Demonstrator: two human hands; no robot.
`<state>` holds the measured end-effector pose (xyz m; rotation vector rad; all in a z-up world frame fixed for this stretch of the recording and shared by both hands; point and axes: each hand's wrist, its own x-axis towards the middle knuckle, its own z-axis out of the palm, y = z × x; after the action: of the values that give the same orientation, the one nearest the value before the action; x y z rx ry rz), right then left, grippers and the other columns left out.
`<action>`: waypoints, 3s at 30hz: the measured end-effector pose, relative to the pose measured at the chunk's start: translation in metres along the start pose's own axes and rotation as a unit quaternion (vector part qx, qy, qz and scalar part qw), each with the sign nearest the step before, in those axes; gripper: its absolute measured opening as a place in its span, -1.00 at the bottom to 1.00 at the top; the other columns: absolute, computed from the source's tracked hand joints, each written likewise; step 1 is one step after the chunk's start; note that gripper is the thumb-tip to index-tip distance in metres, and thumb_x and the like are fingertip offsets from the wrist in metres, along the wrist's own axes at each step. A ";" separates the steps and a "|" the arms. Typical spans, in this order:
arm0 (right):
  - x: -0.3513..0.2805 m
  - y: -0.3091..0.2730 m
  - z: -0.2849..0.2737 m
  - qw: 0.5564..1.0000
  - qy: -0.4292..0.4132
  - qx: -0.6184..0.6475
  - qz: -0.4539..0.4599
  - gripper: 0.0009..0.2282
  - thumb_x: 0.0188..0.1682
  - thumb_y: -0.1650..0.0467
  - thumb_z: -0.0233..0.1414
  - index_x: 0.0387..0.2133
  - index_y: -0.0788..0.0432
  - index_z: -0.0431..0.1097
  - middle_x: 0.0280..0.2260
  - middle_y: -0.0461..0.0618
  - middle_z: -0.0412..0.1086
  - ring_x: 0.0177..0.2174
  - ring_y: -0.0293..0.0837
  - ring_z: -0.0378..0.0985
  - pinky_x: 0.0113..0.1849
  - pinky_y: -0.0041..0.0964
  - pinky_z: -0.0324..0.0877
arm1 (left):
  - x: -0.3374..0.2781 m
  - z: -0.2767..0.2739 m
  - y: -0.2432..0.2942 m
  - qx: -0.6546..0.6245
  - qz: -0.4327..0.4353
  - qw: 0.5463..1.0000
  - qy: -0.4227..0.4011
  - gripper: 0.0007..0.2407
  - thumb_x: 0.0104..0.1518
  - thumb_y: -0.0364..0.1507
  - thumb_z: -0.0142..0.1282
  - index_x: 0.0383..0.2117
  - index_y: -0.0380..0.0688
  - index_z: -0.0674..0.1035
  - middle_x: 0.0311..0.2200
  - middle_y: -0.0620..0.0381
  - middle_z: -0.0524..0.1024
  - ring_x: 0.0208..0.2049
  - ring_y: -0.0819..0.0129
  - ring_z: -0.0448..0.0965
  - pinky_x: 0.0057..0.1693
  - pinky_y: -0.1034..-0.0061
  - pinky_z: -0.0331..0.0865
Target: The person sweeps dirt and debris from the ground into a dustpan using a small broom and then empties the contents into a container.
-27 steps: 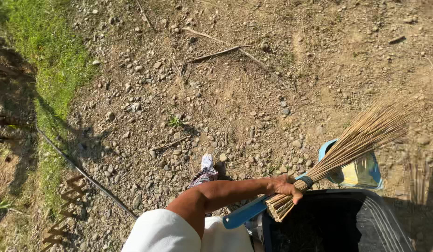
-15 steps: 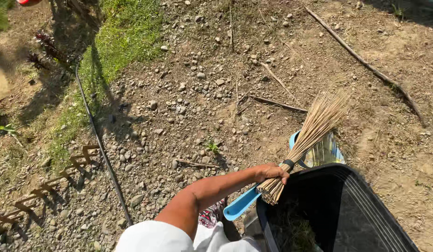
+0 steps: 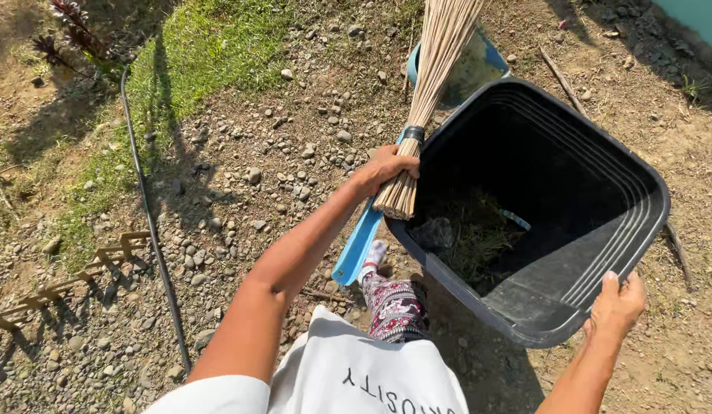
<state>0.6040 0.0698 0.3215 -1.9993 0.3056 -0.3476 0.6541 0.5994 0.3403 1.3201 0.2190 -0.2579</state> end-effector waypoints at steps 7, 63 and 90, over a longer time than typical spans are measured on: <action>0.216 -0.103 0.234 0.987 -0.100 0.047 -0.120 -0.50 0.04 0.62 -0.02 0.31 0.27 0.22 0.03 0.08 0.42 -0.21 -0.20 0.45 -0.26 -0.40 0.33 | 0.124 -0.119 0.121 0.045 0.049 0.994 0.082 -0.76 -0.19 -0.52 0.24 -0.39 -0.25 0.46 -0.56 0.08 0.52 -0.63 0.35 0.56 -0.44 0.39 0.57; 1.202 -0.248 0.986 0.981 0.100 0.163 0.037 -0.59 -0.09 0.71 0.00 0.09 0.44 0.35 -0.18 0.02 0.49 -0.30 -0.30 0.55 -0.27 -0.50 0.44 | 1.447 -0.422 0.574 0.036 -0.056 0.998 0.003 -0.78 -0.17 -0.58 0.16 -0.35 -0.24 0.48 -0.53 0.13 0.50 -0.59 0.36 0.54 -0.38 0.44 0.54; 1.390 -0.151 0.976 0.929 0.346 0.075 0.106 -0.69 -0.12 0.69 -0.04 -0.08 0.33 0.34 -0.12 -0.01 0.42 -0.18 -0.22 0.51 -0.08 -0.35 0.47 | 1.702 -0.453 0.470 -0.174 -0.272 0.944 -0.070 -0.74 -0.01 -0.42 0.13 -0.24 -0.26 0.43 -0.47 0.04 0.55 -0.49 0.28 0.64 -0.28 0.40 0.65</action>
<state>2.2647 0.4377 0.1990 -1.6137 0.9013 -0.9065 2.4124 1.0419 0.1525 0.8648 0.4861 -0.7449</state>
